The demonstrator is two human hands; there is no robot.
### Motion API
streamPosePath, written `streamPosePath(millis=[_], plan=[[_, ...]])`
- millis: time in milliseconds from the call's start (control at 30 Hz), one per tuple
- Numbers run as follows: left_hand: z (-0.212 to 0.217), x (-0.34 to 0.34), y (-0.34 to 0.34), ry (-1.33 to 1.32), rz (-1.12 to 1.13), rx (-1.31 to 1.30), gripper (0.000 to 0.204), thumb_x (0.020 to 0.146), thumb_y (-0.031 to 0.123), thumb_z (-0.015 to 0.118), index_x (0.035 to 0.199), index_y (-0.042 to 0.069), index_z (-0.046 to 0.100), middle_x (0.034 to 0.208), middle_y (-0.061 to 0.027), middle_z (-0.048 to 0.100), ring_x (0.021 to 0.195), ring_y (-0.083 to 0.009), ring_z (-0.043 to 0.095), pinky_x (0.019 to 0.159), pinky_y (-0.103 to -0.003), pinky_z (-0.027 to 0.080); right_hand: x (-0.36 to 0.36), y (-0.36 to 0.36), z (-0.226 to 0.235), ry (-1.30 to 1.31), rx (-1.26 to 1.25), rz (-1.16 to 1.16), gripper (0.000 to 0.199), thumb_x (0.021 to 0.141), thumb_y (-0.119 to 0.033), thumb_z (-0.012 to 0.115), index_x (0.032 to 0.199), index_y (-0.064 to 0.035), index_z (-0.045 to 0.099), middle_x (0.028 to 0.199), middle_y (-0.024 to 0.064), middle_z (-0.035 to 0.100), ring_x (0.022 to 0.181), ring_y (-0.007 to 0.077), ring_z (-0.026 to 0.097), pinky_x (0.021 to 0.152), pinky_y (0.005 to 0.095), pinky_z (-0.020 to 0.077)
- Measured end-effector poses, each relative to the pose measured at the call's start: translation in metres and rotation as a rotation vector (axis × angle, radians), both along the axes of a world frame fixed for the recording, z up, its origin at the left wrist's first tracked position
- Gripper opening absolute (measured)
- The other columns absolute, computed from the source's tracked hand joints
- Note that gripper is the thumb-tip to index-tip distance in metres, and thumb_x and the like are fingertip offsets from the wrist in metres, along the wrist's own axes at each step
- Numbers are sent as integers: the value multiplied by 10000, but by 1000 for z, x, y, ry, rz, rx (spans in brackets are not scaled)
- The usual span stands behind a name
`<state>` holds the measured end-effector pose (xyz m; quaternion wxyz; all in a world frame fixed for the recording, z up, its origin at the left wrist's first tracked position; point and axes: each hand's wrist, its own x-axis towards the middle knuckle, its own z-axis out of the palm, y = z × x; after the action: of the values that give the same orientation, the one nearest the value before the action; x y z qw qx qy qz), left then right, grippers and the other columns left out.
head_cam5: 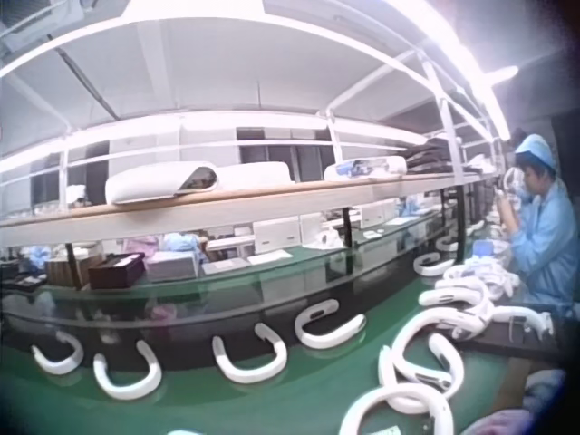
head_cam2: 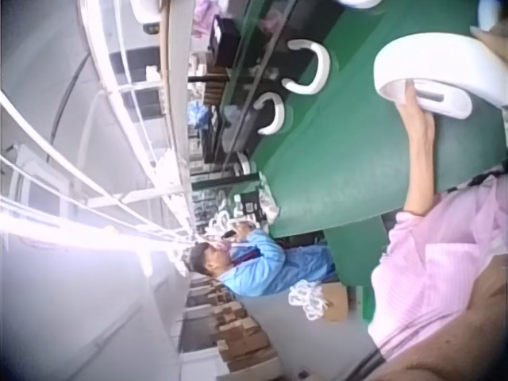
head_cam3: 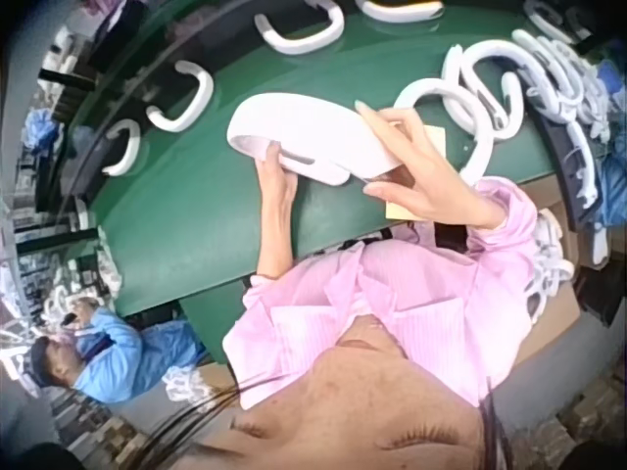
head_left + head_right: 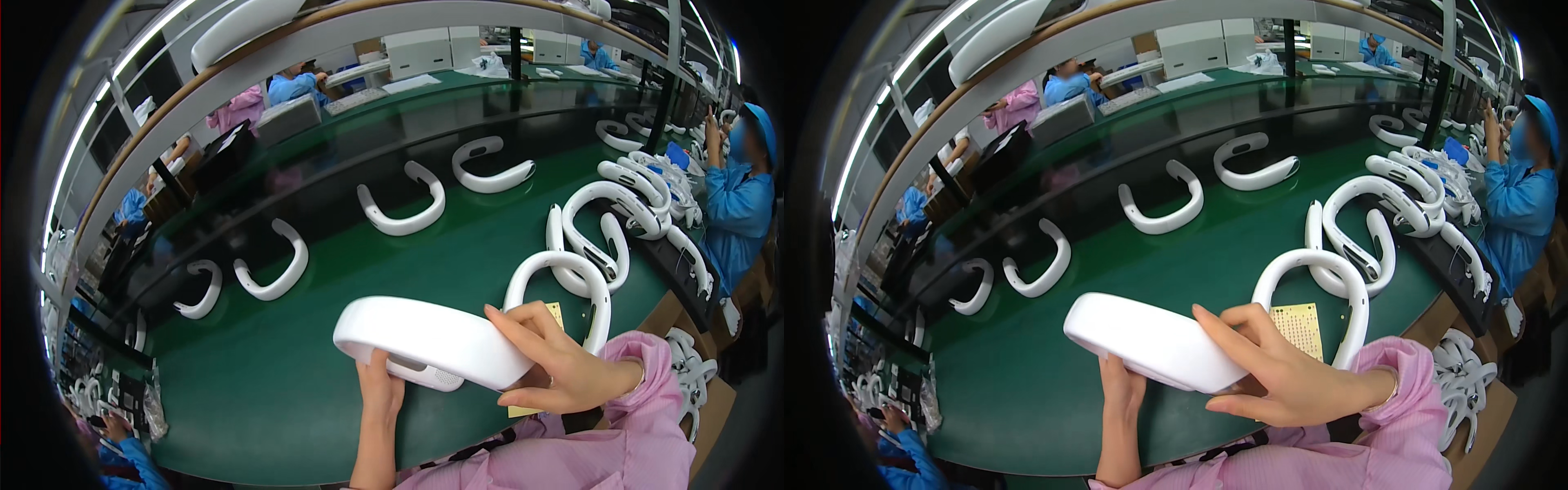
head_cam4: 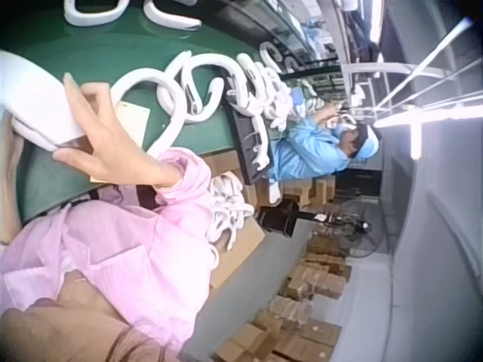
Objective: Inspecting and assembling components of white U-shaped neck massagers on a factory production line.
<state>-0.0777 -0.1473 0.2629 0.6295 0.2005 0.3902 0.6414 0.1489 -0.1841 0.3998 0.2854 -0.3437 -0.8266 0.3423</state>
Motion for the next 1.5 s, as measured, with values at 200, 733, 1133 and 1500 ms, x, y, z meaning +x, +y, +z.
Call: streamPosePath(millis=[200,733,1133,1500], plan=[[-33,-4,-1,-204,-209,49,330,909,159,501,1192,5,426,1108,-122,536,1008,-232,565,839,-357,502,-13,8,6,147,-72,178,588,858,-31,522,1374,44,249,1214,198,331,1010,251,464,808,303,429],[38,-33,-17,335,-501,621,788,658,376,774,1262,59,381,1398,-197,260,802,-398,635,676,-484,569,7,57,-13,488,9,-317,402,671,110,522,1023,-66,440,953,54,474,976,170,483,883,339,387],[47,-30,14,426,-255,107,619,869,625,350,1002,41,504,766,-54,564,642,-82,499,516,-221,408,0,67,-3,558,-828,-300,631,893,-539,435,1215,-9,321,916,38,471,830,84,494,705,238,443],[14,-8,124,669,-441,128,488,961,400,308,1166,9,516,906,-92,629,693,-121,563,569,-240,421,27,104,-35,637,-642,-658,640,767,-173,652,1218,54,259,970,111,442,822,150,503,689,269,461]])
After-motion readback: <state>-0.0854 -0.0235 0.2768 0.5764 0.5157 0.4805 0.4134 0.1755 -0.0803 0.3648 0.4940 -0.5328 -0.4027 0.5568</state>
